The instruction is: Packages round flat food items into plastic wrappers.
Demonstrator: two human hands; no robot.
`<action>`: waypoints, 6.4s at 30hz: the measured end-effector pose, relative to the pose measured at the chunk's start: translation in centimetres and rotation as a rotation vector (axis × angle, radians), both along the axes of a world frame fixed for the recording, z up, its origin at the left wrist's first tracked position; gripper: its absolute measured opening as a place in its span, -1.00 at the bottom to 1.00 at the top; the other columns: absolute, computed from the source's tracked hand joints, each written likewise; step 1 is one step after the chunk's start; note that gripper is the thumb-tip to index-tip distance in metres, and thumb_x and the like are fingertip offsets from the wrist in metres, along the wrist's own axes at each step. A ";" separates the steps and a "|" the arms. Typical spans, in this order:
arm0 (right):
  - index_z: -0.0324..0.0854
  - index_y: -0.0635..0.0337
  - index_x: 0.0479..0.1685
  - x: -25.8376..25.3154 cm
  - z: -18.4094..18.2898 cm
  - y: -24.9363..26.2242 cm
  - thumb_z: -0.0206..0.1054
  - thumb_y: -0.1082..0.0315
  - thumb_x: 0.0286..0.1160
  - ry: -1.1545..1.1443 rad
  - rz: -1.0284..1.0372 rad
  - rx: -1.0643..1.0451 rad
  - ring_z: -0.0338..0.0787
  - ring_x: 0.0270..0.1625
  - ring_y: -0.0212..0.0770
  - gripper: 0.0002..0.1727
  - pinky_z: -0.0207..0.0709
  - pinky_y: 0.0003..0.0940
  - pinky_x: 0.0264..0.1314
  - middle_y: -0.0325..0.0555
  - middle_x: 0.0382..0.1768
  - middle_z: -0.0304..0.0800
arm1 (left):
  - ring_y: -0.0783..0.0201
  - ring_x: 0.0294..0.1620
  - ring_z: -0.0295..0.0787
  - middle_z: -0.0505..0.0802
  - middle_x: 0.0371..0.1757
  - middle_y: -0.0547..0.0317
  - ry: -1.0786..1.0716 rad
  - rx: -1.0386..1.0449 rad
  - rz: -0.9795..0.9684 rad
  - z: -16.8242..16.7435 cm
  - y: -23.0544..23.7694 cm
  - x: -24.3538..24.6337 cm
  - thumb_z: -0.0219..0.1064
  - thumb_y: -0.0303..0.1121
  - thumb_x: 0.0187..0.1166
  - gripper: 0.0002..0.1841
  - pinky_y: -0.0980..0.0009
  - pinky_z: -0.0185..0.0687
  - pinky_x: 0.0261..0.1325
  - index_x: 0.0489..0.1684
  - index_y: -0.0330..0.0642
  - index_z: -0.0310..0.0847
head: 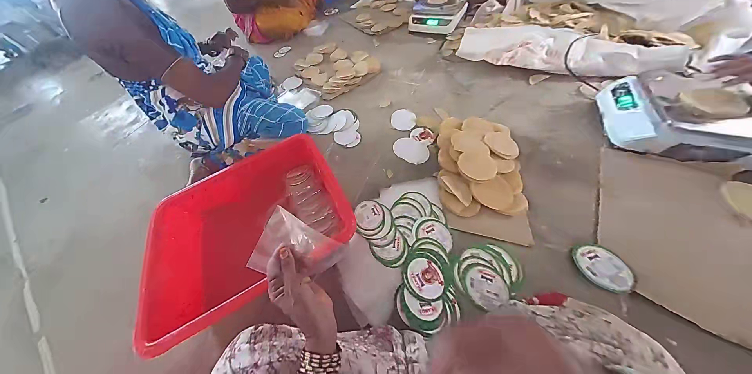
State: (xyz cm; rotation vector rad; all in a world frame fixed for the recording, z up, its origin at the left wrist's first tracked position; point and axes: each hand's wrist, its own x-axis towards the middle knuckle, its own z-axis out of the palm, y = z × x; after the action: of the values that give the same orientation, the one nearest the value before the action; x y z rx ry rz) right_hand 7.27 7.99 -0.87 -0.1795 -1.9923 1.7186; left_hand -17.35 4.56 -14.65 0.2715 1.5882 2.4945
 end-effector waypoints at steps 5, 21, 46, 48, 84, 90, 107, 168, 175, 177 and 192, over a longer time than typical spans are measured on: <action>0.74 0.32 0.17 -7.9 -11.2 13.0 0.19 0.23 0.75 -0.881 -0.413 0.250 0.78 0.25 0.15 -0.64 0.52 0.14 0.40 0.22 0.12 0.81 | 0.52 -0.47 0.73 0.78 -0.46 0.40 -0.102 0.018 -0.025 0.8 0.2 0.0 0.10 -0.49 0.77 -0.80 0.60 0.73 -0.30 -0.16 -0.15 0.68; 0.63 0.26 0.38 -12.5 -19.9 16.2 0.48 0.32 0.45 -1.023 -0.642 0.017 0.71 0.36 0.26 -0.51 0.47 0.25 0.47 0.28 0.24 0.76 | 0.51 -0.51 0.71 0.78 -0.49 0.38 -0.123 0.015 -0.100 0.4 0.5 0.2 0.11 -0.48 0.77 -0.79 0.59 0.73 -0.33 -0.19 -0.15 0.68; 0.68 0.18 -0.42 15.3 -7.5 0.5 0.32 0.44 0.58 -0.344 -1.231 -0.397 0.68 -0.51 -0.47 -0.83 0.59 -0.56 -0.41 -0.30 -0.54 0.73 | 0.57 -0.47 0.70 0.73 -0.41 0.50 -0.028 -0.075 -0.212 -0.1 -0.2 1.1 0.24 -0.43 0.71 -0.97 0.60 0.72 -0.32 -0.05 -0.11 0.53; 0.63 0.13 -0.56 17.7 -7.5 -1.1 0.25 0.41 0.66 -0.295 -1.318 -0.404 0.62 -0.50 -0.48 -0.69 0.55 -0.55 -0.34 -0.32 -0.60 0.66 | 0.59 -0.49 0.68 0.72 -0.43 0.52 0.002 -0.071 -0.228 -0.1 -0.3 1.3 0.20 -0.45 0.73 -0.96 0.62 0.70 -0.34 -0.06 -0.13 0.54; 0.84 0.13 -0.14 18.9 -7.8 -11.2 0.60 0.15 0.15 -0.702 -1.257 0.146 0.79 -0.20 -0.38 -0.67 0.68 -0.35 -0.10 -0.21 -0.23 0.85 | 0.56 -0.50 0.70 0.75 -0.37 0.47 0.019 -0.202 -0.316 -1.2 -1.5 2.3 0.24 -0.38 0.72 -0.93 0.60 0.69 -0.41 -0.02 -0.14 0.56; 0.79 0.17 0.07 20.8 -9.8 -10.4 0.50 0.21 0.32 -0.931 -1.217 0.369 0.81 0.09 0.06 -0.64 0.56 0.10 0.28 0.02 -0.04 0.87 | 0.60 -0.52 0.69 0.73 -0.47 0.53 0.045 -0.171 -0.386 -0.5 -1.6 3.1 0.19 -0.46 0.73 -0.93 0.63 0.70 -0.37 -0.14 -0.11 0.56; 0.82 0.19 -0.16 19.9 -12.1 -9.0 0.55 0.23 0.12 -0.716 -1.388 0.357 0.83 -0.11 0.03 -0.69 0.61 0.13 0.10 -0.03 -0.25 0.87 | 0.50 -0.26 0.81 0.87 -0.22 0.36 0.471 -0.184 -0.861 -1.9 -2.8 5.5 0.34 -0.52 0.44 -0.83 0.53 0.79 -0.09 -0.07 -0.30 0.71; 0.66 0.19 0.20 8.3 -1.7 -10.8 0.30 0.33 0.59 -0.032 -0.602 -0.313 0.87 -0.04 -0.39 -0.71 0.77 -0.44 0.02 -0.25 -0.06 0.89 | 0.48 -0.01 0.88 0.96 -0.07 0.33 -0.205 0.078 -1.328 7.6 -17.1 15.5 0.39 -0.41 0.59 -0.82 0.40 0.76 0.24 0.03 0.01 0.85; 0.77 0.11 0.28 10.1 -3.8 -10.7 0.36 0.24 0.55 -0.170 -0.581 0.066 0.86 0.15 -0.45 -0.63 0.73 -0.47 0.29 -0.28 0.11 0.92 | 0.44 -0.11 0.90 0.97 -0.16 0.27 -0.280 -0.072 -1.318 7.8 -16.8 15.3 0.34 -0.60 0.52 -0.79 0.38 0.80 0.14 -0.04 -0.12 0.82; 0.76 0.04 0.31 11.0 -4.0 -10.4 0.37 0.12 0.60 -0.197 -0.523 0.149 0.85 0.16 -0.45 -0.61 0.73 -0.45 0.29 -0.31 0.12 0.91 | 0.43 -0.11 0.91 0.97 -0.16 0.26 -0.302 -0.072 -1.327 7.6 -16.9 15.3 0.36 -0.61 0.51 -0.78 0.37 0.80 0.14 -0.04 -0.12 0.83; 0.75 0.08 0.32 12.7 -3.9 -12.0 0.47 0.25 0.53 -0.189 -0.489 0.112 0.85 -0.15 -0.45 -0.61 0.79 -0.52 -0.13 -0.16 0.02 0.89 | 0.33 0.15 0.83 0.86 0.19 0.13 -0.148 -0.007 -1.531 7.0 -16.0 15.2 0.29 -0.57 0.60 -0.51 0.27 0.74 0.31 0.52 -0.38 0.36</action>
State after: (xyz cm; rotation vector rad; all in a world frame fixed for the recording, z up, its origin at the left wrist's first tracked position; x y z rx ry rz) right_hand 20.01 -4.02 -4.79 -0.7474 -1.9571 1.3131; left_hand -2.10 -11.45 -7.70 0.8502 0.7117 1.2281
